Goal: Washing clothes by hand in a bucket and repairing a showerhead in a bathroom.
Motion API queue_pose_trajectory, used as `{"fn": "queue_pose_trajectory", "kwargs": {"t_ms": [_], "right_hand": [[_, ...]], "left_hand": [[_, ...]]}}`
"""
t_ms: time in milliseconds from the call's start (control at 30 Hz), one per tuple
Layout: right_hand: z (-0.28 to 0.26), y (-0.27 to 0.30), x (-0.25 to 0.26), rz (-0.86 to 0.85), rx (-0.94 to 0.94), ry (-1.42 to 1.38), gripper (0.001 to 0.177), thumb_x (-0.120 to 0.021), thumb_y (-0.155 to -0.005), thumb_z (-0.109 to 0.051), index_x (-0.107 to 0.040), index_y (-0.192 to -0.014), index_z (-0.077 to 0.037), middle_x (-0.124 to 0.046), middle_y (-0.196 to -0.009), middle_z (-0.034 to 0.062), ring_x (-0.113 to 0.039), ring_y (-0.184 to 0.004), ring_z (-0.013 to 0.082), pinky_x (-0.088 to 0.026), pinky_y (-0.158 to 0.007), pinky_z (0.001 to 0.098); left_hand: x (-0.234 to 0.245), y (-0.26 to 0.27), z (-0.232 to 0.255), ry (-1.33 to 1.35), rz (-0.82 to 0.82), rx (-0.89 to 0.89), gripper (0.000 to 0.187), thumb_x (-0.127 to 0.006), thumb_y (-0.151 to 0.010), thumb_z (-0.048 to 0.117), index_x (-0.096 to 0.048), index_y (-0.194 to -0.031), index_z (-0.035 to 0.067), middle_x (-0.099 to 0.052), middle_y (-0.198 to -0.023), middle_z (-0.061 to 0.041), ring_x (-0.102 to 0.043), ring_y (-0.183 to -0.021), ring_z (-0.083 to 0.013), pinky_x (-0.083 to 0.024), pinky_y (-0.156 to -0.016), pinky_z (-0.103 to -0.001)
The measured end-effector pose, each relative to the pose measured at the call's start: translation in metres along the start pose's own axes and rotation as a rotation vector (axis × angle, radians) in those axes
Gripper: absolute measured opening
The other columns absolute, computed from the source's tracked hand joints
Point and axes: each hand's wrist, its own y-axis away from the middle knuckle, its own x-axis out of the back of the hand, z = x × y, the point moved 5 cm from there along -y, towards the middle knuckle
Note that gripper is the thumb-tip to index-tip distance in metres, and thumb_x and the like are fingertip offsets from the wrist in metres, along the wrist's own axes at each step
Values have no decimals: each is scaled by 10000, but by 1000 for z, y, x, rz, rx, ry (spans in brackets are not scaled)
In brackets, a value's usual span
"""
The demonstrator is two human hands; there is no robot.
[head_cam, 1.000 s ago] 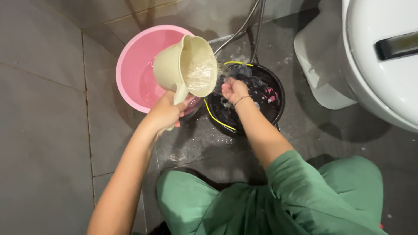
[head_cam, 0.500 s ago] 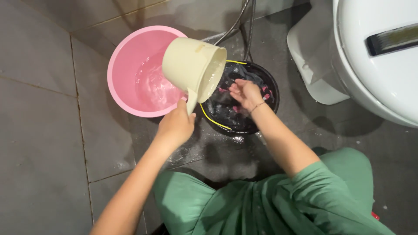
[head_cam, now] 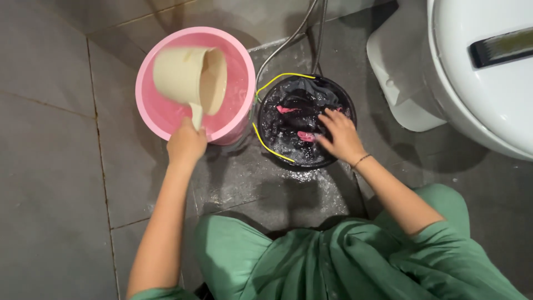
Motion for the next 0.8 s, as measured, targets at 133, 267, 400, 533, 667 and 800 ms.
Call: {"fn": "queue_pose_trajectory", "kwargs": {"t_ms": [133, 267, 400, 533, 667, 800], "right_hand": [[-12, 6, -15, -225, -4, 95, 892, -845, -709, -389, -466, -1467, -111, -420, -1502, 250, -381, -1349, 486, -353, -1060, 578], [-8, 13, -36, -198, 98, 60, 836, -803, -776, -371, -460, -1501, -134, -472, -1482, 208, -425, -1345, 457, -403, -1119, 538], [-1, 21, -59, -324, 299, 176, 652, -729, -915, -363, -506, -1512, -220, -505, -1450, 114, -468, -1358, 365, -428, -1114, 531], [-15, -11, -43, -198, 381, 370, 612, -670, -901, -429, -527, -1464, -237, -487, -1507, 114, -470, -1353, 365, -419, -1070, 560], [-7, -36, -59, -282, 392, 511, 645, -614, -830, -574, -535, -1375, -239, -493, -1488, 58, -488, -1280, 372, -421, -961, 615], [19, -54, -86, -436, 272, 427, 708, -644, -848, -531, -549, -1440, -156, -562, -1421, 108, -562, -1105, 341, -471, -919, 531]], "left_hand": [[-12, 2, 1, -10, -115, 118, 455, -662, -907, 294, -572, -1283, 54, -683, -1078, -266, -650, -1056, -465, -497, -899, -575], [-27, 28, 70, -19, 450, -368, 536, -749, -768, 198, -596, -1233, -21, -621, -1258, -264, -558, -1237, -454, -403, -1022, -597], [-113, 51, 148, 27, -22, -744, 870, -878, -684, 329, -489, -1421, 79, -423, -1504, -246, -390, -1408, -483, -366, -1107, -610], [-186, 47, 173, -37, -155, -653, 1172, -949, -585, 472, -322, -1543, 219, -269, -1575, -249, -284, -1437, -529, -332, -1125, -640], [-233, 29, 178, 39, -373, -404, 1379, -1001, -526, 460, -163, -1598, 241, -155, -1632, -265, -234, -1449, -557, -310, -1135, -652], [-241, 6, 185, 136, -410, -246, 1314, -1016, -520, 331, -231, -1571, 253, -203, -1619, -202, -271, -1447, -536, -330, -1097, -695]]}}
